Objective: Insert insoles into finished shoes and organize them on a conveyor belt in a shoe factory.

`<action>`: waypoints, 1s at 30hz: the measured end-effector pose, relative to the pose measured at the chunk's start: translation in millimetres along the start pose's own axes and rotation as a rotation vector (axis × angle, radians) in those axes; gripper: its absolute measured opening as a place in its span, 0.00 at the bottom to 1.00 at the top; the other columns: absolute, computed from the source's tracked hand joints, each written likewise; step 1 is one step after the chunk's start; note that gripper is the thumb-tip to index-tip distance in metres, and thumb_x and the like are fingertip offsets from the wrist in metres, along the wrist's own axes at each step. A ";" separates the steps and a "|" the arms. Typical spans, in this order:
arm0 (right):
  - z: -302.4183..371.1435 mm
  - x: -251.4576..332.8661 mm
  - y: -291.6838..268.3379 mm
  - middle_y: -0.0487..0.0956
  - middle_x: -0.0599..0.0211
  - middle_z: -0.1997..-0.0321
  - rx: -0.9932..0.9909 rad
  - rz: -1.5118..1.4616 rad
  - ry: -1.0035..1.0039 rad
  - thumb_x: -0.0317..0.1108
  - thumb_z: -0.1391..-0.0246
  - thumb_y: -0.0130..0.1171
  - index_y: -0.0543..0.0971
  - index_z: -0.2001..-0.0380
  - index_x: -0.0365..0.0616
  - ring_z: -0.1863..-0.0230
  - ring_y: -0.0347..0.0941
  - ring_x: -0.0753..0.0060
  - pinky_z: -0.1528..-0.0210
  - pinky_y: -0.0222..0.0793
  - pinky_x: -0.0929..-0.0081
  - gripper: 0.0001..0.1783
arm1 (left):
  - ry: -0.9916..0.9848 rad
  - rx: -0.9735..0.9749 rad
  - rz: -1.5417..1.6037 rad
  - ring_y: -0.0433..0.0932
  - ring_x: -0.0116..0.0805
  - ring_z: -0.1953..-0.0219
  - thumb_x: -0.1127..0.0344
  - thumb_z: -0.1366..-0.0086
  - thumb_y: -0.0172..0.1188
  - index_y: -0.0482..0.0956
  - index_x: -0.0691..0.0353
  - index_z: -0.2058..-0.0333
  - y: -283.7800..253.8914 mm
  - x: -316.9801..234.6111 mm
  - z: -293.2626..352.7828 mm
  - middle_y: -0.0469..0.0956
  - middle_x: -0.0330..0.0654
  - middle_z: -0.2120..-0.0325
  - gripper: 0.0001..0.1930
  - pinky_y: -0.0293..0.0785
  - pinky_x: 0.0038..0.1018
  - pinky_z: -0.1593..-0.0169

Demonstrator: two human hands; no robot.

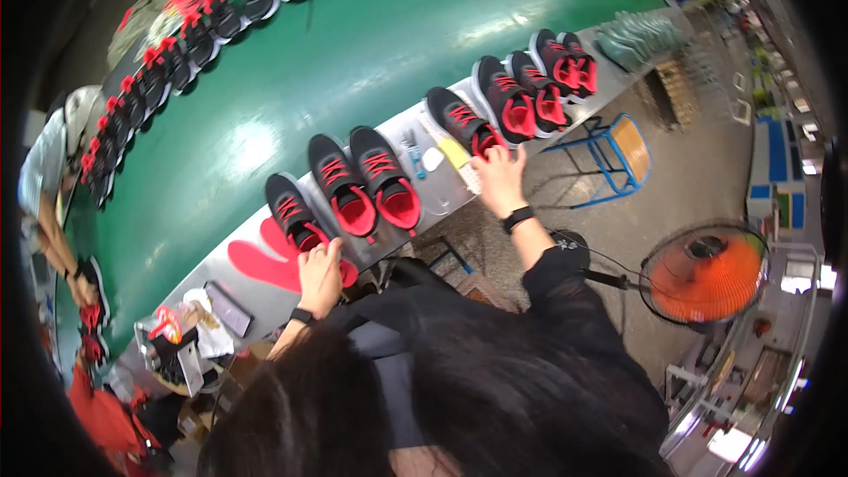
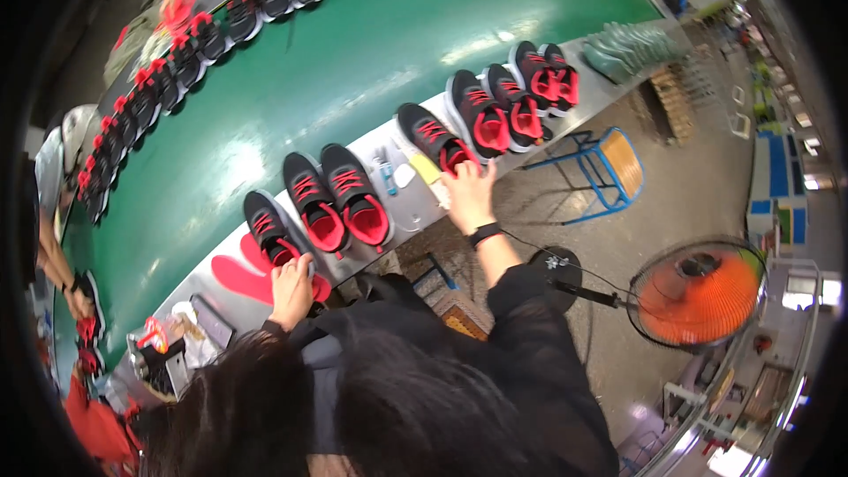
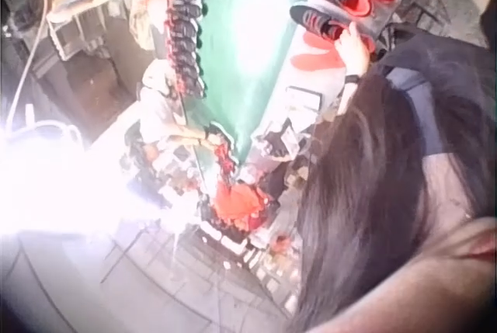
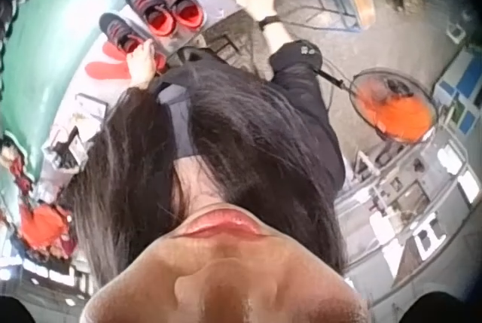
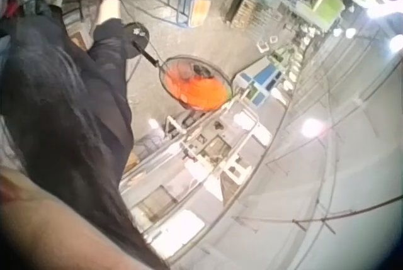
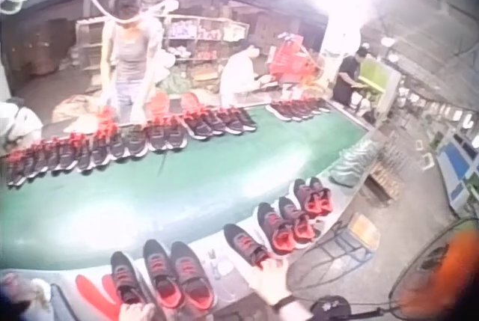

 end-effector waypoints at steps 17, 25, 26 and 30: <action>-13.7 304.1 -47.2 0.75 0.61 0.65 0.054 -0.732 -0.463 0.28 0.55 0.58 0.72 0.59 0.42 0.60 0.71 0.58 0.55 0.66 0.62 0.16 | -0.263 -0.293 0.097 0.77 0.40 0.64 0.73 0.46 0.57 0.65 0.60 0.43 -76.3 17.3 24.8 0.76 0.45 0.72 0.29 0.64 0.36 0.60; -5.8 252.5 -68.1 0.75 0.57 0.63 0.116 -0.486 -0.199 0.36 0.67 0.70 0.80 0.61 0.52 0.60 0.71 0.48 0.61 0.68 0.53 0.23 | -0.450 -0.050 -0.121 0.73 0.54 0.56 0.62 0.45 0.60 0.73 0.43 0.49 -10.2 66.9 58.3 0.72 0.55 0.60 0.23 0.65 0.48 0.47; 1.9 234.1 -54.9 0.74 0.56 0.62 0.187 -0.420 -0.135 0.37 0.64 0.70 0.79 0.58 0.56 0.57 0.70 0.49 0.57 0.65 0.51 0.24 | -0.461 0.041 -0.012 0.72 0.53 0.53 0.55 0.53 0.70 0.72 0.41 0.48 -16.2 61.7 52.2 0.72 0.54 0.57 0.31 0.64 0.50 0.46; 17.8 224.5 0.7 0.73 0.55 0.64 0.376 -0.271 -0.111 0.41 0.60 0.70 0.76 0.52 0.60 0.53 0.68 0.52 0.53 0.58 0.53 0.28 | -0.466 -0.020 0.049 0.69 0.51 0.51 0.48 0.57 0.73 0.74 0.48 0.51 -16.8 67.6 44.5 0.73 0.53 0.57 0.34 0.63 0.45 0.52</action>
Point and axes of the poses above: each hand's wrist, its own z-axis away from the middle knuckle, its own y-axis out of the palm, x = y × z, the point moved 7 cm from there along -z, towards the middle knuckle
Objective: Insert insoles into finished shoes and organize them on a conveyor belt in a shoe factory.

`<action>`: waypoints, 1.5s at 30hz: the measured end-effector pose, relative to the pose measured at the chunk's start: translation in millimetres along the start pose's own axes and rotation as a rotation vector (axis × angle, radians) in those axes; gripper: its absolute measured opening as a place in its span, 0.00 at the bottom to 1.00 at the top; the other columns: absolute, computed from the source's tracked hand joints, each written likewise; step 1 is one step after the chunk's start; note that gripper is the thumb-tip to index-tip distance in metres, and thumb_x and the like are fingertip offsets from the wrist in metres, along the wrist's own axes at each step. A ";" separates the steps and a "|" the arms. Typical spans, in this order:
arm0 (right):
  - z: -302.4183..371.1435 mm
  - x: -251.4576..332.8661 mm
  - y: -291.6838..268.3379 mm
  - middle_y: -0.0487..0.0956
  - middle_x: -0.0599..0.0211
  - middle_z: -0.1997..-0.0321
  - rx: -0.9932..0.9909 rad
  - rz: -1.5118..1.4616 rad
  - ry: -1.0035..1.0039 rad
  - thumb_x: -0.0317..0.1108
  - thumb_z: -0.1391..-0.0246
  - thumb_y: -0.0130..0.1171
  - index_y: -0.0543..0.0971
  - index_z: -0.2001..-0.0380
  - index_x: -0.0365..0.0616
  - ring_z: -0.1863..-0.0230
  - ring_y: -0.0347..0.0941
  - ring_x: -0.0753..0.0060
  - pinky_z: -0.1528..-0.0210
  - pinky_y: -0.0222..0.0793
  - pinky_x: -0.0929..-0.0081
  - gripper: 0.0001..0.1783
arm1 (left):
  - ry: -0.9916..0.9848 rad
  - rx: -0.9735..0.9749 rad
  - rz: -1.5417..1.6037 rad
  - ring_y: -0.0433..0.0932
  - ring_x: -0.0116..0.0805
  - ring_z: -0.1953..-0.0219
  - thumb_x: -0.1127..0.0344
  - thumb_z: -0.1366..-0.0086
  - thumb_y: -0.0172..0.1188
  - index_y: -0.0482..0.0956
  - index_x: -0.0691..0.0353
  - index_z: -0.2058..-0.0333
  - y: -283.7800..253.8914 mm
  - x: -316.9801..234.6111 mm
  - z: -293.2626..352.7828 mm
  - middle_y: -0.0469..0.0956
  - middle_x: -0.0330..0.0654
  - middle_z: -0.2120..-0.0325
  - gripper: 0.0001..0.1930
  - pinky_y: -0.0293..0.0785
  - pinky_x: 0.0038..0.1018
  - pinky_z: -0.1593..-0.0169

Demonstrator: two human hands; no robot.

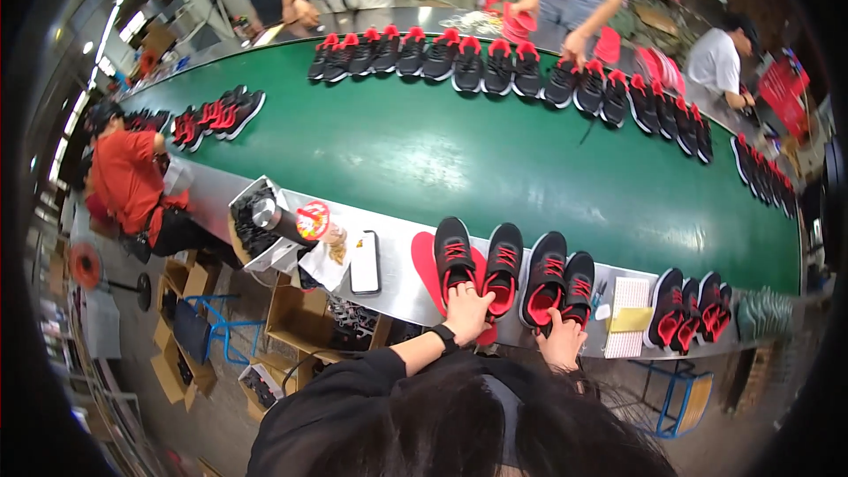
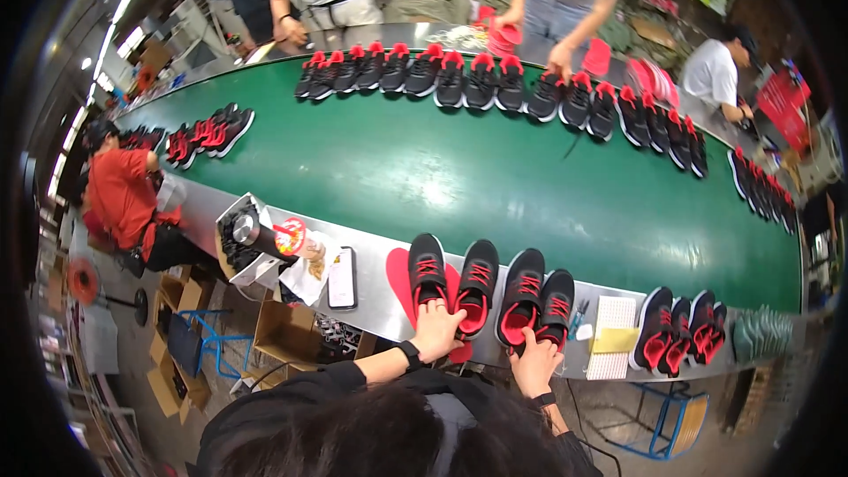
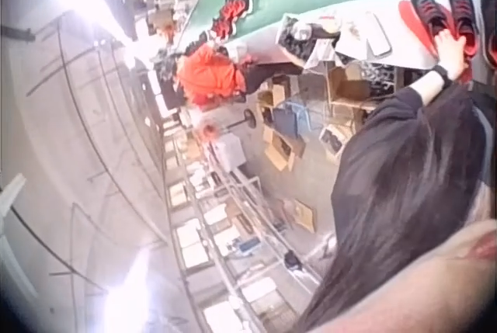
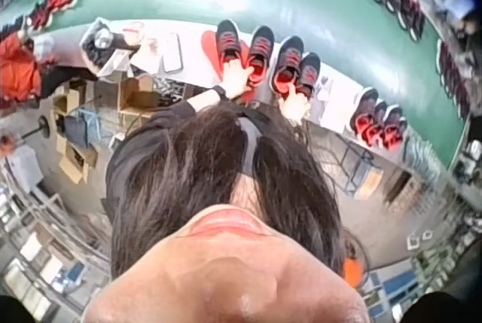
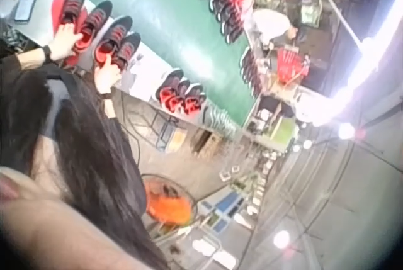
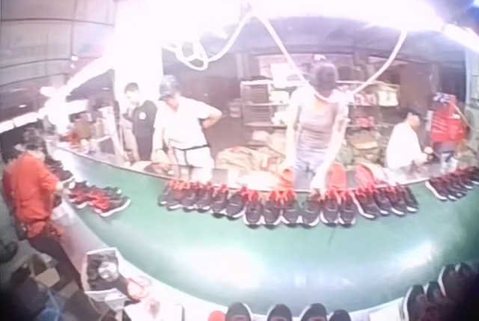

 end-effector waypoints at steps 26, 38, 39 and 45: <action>-238.9 405.5 -78.4 0.76 0.48 0.59 -0.027 -0.248 -0.540 0.55 0.55 0.66 0.79 0.58 0.50 0.51 0.70 0.46 0.53 0.70 0.53 0.26 | -0.310 -0.261 -0.260 0.76 0.37 0.52 0.43 0.67 0.76 0.79 0.47 0.57 -299.9 388.9 -68.7 0.78 0.41 0.62 0.35 0.56 0.44 0.48; -239.4 412.4 45.2 0.65 0.44 0.36 0.460 -0.569 -0.876 0.49 0.47 0.60 0.63 0.37 0.39 0.34 0.60 0.46 0.33 0.57 0.60 0.39 | -0.323 0.387 0.155 0.70 0.47 0.41 0.42 0.49 0.66 0.68 0.56 0.40 -180.8 470.3 -122.1 0.71 0.51 0.43 0.41 0.64 0.40 0.39; -229.6 390.2 34.3 0.67 0.46 0.38 0.391 -0.613 -0.894 0.47 0.45 0.59 0.65 0.39 0.39 0.36 0.62 0.47 0.34 0.58 0.59 0.36 | -0.310 0.389 0.134 0.71 0.46 0.42 0.42 0.48 0.65 0.70 0.59 0.41 -187.8 460.8 -117.9 0.73 0.50 0.44 0.39 0.66 0.36 0.40; -177.5 185.2 19.1 0.78 0.52 0.51 0.260 -0.583 -0.561 0.41 0.47 0.62 0.77 0.53 0.39 0.46 0.72 0.51 0.43 0.66 0.61 0.21 | -0.125 0.392 -0.082 0.75 0.48 0.47 0.42 0.44 0.61 0.71 0.49 0.42 -191.2 353.2 -112.5 0.75 0.47 0.47 0.33 0.70 0.47 0.46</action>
Point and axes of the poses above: each hand's wrist, its own z-axis away from the middle knuckle, its own y-axis out of the palm, x = y × z, the point moved 7 cm from there along -z, towards the middle knuckle
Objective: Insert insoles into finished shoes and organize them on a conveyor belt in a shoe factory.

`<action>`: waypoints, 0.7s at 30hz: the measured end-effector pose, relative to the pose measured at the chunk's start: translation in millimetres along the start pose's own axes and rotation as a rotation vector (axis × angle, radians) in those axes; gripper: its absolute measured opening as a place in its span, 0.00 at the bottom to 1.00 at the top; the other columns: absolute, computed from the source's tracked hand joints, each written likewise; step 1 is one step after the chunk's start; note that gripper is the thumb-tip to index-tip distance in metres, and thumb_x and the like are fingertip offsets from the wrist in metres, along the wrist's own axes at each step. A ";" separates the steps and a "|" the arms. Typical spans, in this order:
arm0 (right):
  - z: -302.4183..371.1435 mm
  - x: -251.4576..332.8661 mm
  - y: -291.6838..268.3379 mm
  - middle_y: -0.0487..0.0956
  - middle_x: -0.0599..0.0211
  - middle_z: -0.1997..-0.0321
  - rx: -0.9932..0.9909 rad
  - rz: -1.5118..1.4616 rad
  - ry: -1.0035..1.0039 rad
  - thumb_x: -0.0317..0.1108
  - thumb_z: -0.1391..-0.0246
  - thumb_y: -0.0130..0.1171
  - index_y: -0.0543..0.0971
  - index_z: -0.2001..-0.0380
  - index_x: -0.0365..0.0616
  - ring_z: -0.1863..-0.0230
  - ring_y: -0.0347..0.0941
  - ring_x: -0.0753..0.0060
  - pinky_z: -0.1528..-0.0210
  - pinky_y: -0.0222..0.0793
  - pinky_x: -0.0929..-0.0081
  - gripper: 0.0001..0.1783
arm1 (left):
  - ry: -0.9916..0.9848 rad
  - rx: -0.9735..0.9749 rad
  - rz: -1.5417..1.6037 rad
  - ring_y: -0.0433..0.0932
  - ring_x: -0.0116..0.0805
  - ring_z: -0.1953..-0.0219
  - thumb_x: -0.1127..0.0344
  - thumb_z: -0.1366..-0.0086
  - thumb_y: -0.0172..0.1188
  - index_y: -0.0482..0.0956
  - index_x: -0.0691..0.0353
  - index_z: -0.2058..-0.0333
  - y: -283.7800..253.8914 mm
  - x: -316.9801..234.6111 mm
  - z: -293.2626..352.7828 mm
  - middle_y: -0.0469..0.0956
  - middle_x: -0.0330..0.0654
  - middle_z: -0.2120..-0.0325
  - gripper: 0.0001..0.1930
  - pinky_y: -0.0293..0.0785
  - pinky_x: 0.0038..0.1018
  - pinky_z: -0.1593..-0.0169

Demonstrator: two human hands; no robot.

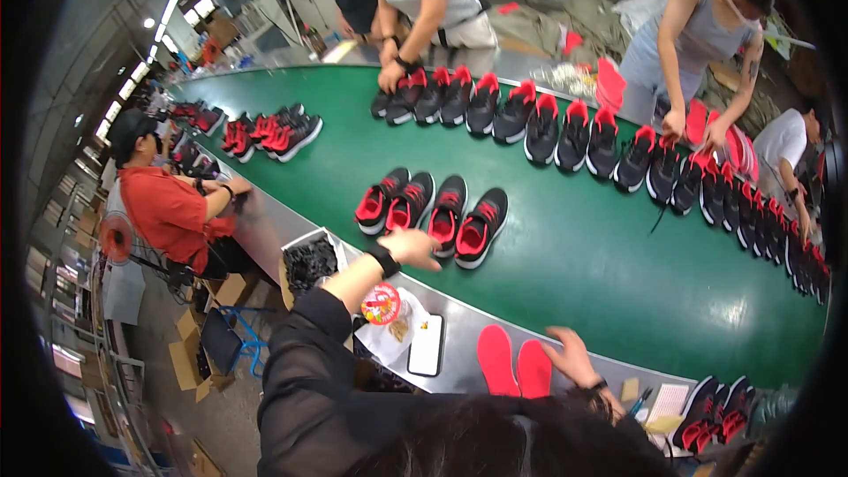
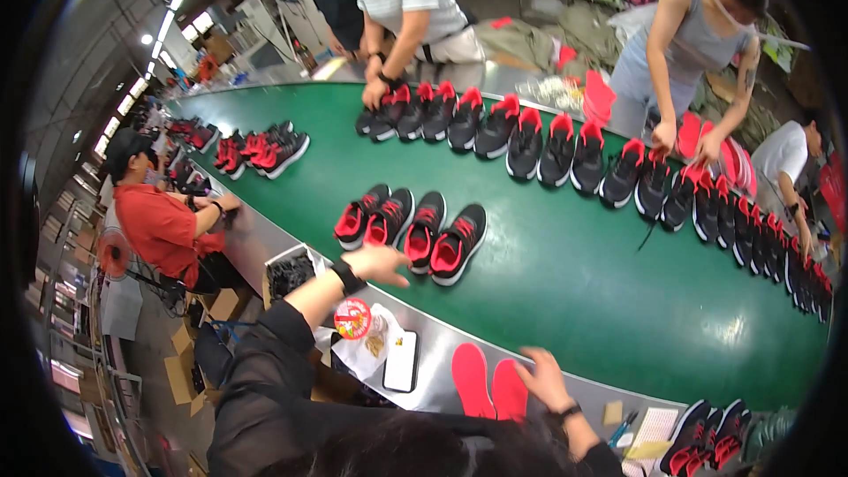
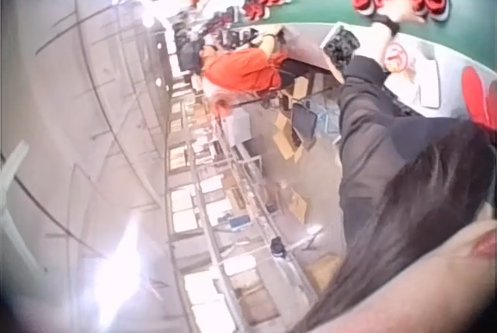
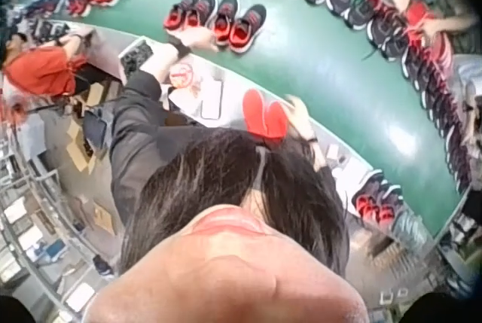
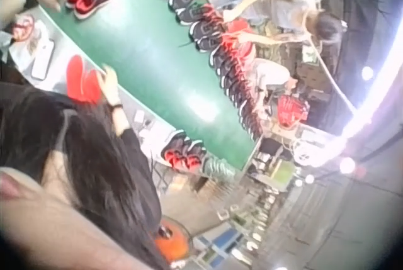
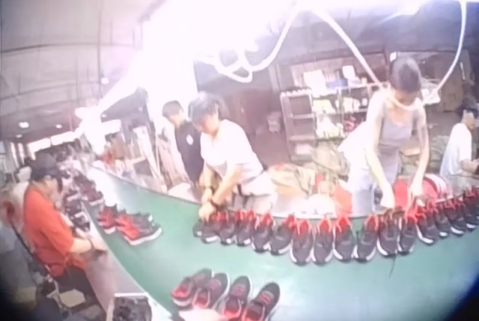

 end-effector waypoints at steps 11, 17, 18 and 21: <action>119.2 -23.8 32.3 0.52 0.57 0.28 0.187 0.560 -0.216 0.61 0.58 0.64 0.68 0.39 0.75 0.29 0.42 0.31 0.35 0.43 0.30 0.39 | -0.158 0.149 0.413 0.54 0.73 0.36 0.46 0.42 0.61 0.43 0.45 0.30 205.6 -249.6 -13.6 0.41 0.77 0.36 0.47 0.63 0.55 0.40; 142.4 -60.6 49.0 0.45 0.62 0.25 0.397 0.717 -0.345 0.62 0.59 0.64 0.70 0.40 0.73 0.26 0.32 0.34 0.33 0.36 0.28 0.39 | -0.416 -0.254 0.490 0.36 0.67 0.30 0.58 0.40 0.59 0.39 0.59 0.30 247.5 -352.7 -2.6 0.35 0.60 0.30 0.46 0.48 0.64 0.37; 151.6 -68.4 39.3 0.45 0.62 0.25 0.341 0.652 -0.381 0.62 0.59 0.65 0.71 0.41 0.72 0.27 0.33 0.33 0.33 0.36 0.29 0.38 | -0.408 -0.264 0.453 0.36 0.67 0.30 0.57 0.40 0.59 0.40 0.57 0.30 245.0 -366.0 -0.7 0.35 0.61 0.31 0.46 0.48 0.63 0.37; 169.9 -86.9 4.4 0.46 0.61 0.25 0.311 0.614 -0.378 0.62 0.59 0.65 0.71 0.41 0.73 0.27 0.35 0.33 0.32 0.39 0.34 0.38 | -0.331 -0.218 0.407 0.39 0.66 0.30 0.59 0.39 0.58 0.41 0.55 0.30 227.1 -401.5 -1.8 0.35 0.60 0.30 0.44 0.50 0.62 0.37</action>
Point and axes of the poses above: each hand's wrist, its own z-axis away from the middle knuckle, its own y-axis out of the palm, x = y × z, the point moved 7 cm from there along -z, towards the middle knuckle
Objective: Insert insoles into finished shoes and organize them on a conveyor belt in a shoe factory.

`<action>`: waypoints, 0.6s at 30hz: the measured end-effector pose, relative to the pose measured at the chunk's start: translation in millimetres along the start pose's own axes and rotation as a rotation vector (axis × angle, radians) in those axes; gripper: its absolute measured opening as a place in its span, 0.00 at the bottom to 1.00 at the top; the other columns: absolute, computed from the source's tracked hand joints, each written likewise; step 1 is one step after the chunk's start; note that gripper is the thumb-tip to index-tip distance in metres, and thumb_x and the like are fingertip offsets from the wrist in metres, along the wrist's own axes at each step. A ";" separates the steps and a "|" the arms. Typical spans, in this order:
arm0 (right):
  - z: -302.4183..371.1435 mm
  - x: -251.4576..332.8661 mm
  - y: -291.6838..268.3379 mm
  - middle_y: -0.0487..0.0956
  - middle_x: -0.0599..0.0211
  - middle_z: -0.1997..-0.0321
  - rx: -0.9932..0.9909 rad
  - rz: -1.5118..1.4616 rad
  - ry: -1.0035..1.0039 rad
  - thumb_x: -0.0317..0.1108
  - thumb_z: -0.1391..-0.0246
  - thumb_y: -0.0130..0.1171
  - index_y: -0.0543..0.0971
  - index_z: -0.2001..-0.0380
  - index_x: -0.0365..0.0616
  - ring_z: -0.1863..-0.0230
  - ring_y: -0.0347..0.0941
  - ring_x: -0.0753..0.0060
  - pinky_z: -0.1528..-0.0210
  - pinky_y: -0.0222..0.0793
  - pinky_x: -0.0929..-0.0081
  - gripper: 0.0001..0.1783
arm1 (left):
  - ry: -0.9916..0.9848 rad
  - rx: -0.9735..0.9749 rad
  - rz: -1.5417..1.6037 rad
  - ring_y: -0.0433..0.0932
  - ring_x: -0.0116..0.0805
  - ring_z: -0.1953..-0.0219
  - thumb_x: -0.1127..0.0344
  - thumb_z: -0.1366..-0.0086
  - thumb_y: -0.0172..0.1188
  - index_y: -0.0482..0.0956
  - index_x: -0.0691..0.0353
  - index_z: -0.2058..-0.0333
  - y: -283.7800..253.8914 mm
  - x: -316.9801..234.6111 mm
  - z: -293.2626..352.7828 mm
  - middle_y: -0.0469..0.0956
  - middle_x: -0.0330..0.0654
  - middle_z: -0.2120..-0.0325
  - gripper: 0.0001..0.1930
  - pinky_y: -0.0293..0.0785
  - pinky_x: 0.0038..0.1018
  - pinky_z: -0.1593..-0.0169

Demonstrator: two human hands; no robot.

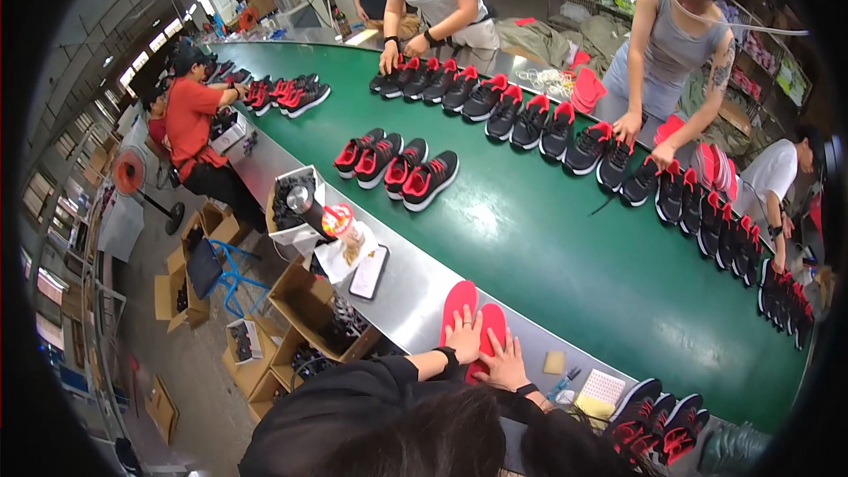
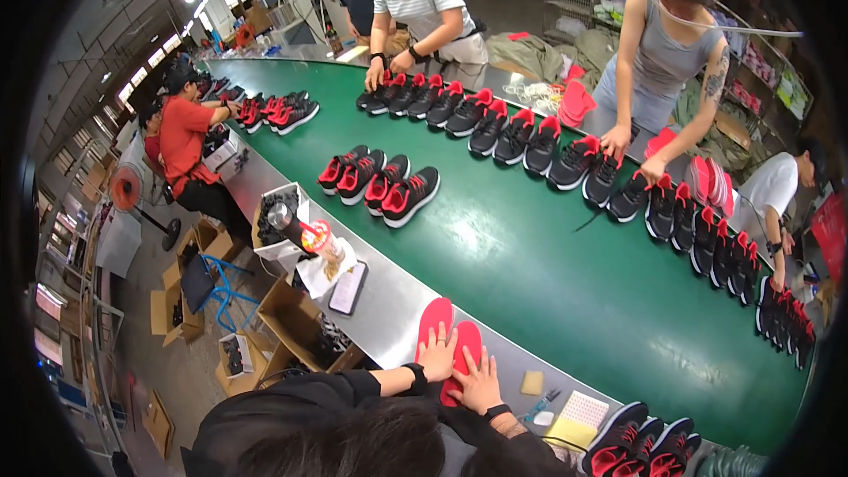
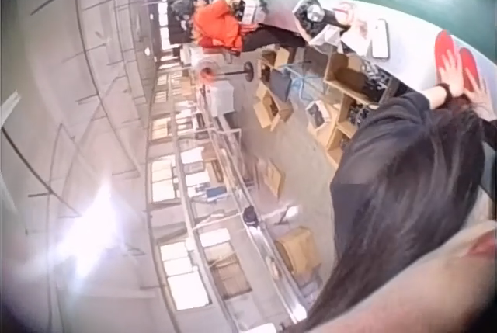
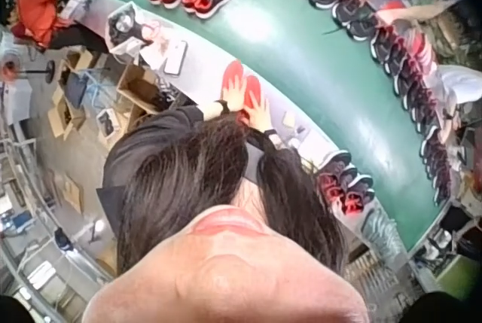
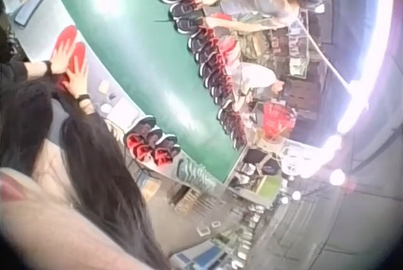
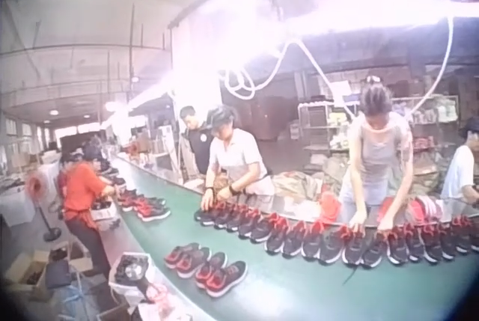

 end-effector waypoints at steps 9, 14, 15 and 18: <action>43.5 -17.1 -26.4 0.54 0.54 0.29 -0.137 0.042 0.073 0.57 0.63 0.69 0.74 0.45 0.73 0.30 0.46 0.40 0.34 0.44 0.40 0.36 | 0.353 0.010 0.198 0.56 0.63 0.36 0.59 0.38 0.57 0.60 0.58 0.36 -0.9 -7.2 -20.5 0.57 0.62 0.37 0.33 0.60 0.44 0.37; 23.5 -23.7 -51.6 0.66 0.56 0.38 -0.111 -0.024 0.216 0.49 0.62 0.68 0.78 0.53 0.65 0.37 0.57 0.47 0.40 0.54 0.49 0.27 | 0.490 0.176 0.365 0.73 0.54 0.47 0.58 0.36 0.54 0.68 0.62 0.41 -77.0 21.5 -74.0 0.75 0.58 0.50 0.26 0.68 0.38 0.42; 17.8 -29.0 -58.1 0.68 0.56 0.41 -0.075 -0.101 0.293 0.45 0.60 0.67 0.78 0.54 0.61 0.39 0.59 0.48 0.42 0.56 0.50 0.25 | 0.536 0.213 0.328 0.75 0.53 0.49 0.57 0.36 0.54 0.70 0.62 0.43 -98.8 27.2 -90.8 0.77 0.57 0.52 0.24 0.69 0.38 0.44; -11.8 -34.3 -65.7 0.72 0.58 0.50 -0.133 -0.210 0.384 0.37 0.58 0.63 0.77 0.56 0.52 0.46 0.65 0.50 0.49 0.65 0.53 0.21 | 0.602 0.190 0.292 0.79 0.48 0.53 0.55 0.36 0.54 0.76 0.62 0.48 -170.8 51.4 -148.4 0.80 0.53 0.56 0.22 0.73 0.37 0.48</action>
Point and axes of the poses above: each hand's wrist, its own z-axis away from the middle knuckle, its own y-axis out of the palm, x = y × z, the point moved 7 cm from there along -z, towards the middle knuckle
